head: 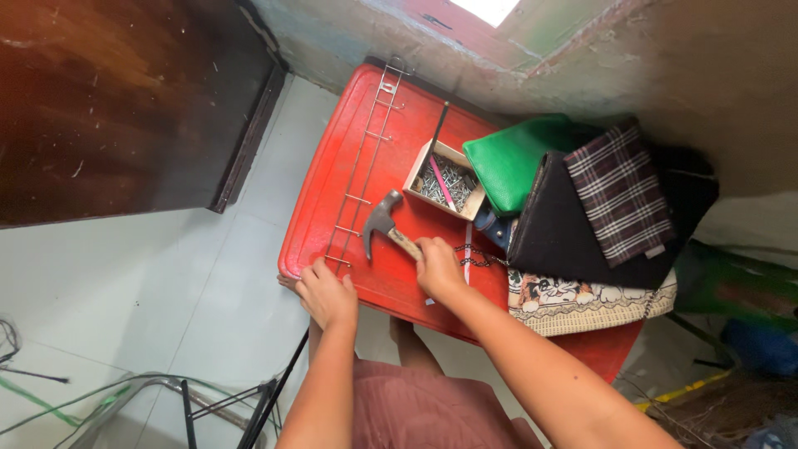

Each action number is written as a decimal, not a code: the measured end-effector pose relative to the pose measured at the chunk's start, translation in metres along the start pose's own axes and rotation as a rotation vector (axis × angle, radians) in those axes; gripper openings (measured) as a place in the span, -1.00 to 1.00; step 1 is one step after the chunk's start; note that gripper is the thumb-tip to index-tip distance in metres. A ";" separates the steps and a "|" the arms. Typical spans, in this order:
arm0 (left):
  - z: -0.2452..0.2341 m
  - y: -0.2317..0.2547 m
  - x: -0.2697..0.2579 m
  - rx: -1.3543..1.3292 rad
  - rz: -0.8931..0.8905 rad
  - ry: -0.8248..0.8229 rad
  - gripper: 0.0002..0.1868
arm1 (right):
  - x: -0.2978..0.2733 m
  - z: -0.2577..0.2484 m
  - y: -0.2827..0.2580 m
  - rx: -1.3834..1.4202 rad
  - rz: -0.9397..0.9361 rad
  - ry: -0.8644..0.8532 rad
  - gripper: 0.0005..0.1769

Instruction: The person hammers nails into a wooden door frame using a hammer, then hangs a metal hook rack on the nails and places a folded plaid cloth on one of the hooks.

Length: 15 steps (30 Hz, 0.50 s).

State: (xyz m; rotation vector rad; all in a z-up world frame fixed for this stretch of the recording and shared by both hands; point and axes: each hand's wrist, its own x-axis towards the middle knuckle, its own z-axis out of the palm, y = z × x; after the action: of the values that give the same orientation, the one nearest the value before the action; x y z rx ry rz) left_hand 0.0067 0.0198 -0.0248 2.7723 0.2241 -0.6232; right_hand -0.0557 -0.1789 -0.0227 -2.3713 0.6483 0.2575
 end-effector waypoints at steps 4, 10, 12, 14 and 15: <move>0.012 -0.017 0.018 -0.081 0.100 0.206 -0.39 | 0.000 0.010 -0.010 0.167 -0.060 0.010 -0.58; 0.002 -0.020 0.034 -0.039 0.040 0.086 -0.59 | 0.007 0.013 -0.020 0.147 -0.048 0.081 -0.62; -0.003 -0.019 0.033 -0.031 0.027 0.040 -0.78 | 0.007 0.006 -0.022 0.007 -0.080 0.087 -0.67; -0.009 -0.019 0.030 -0.084 0.203 0.292 -0.84 | 0.006 -0.003 -0.028 -0.051 -0.111 0.117 -0.69; -0.013 -0.019 0.028 -0.111 0.291 0.418 -0.86 | 0.005 -0.008 -0.031 -0.039 -0.127 0.144 -0.70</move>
State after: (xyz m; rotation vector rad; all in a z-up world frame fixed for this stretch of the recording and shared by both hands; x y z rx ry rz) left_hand 0.0332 0.0439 -0.0308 2.7214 -0.0603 0.0416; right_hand -0.0353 -0.1650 -0.0012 -2.4736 0.5595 0.0446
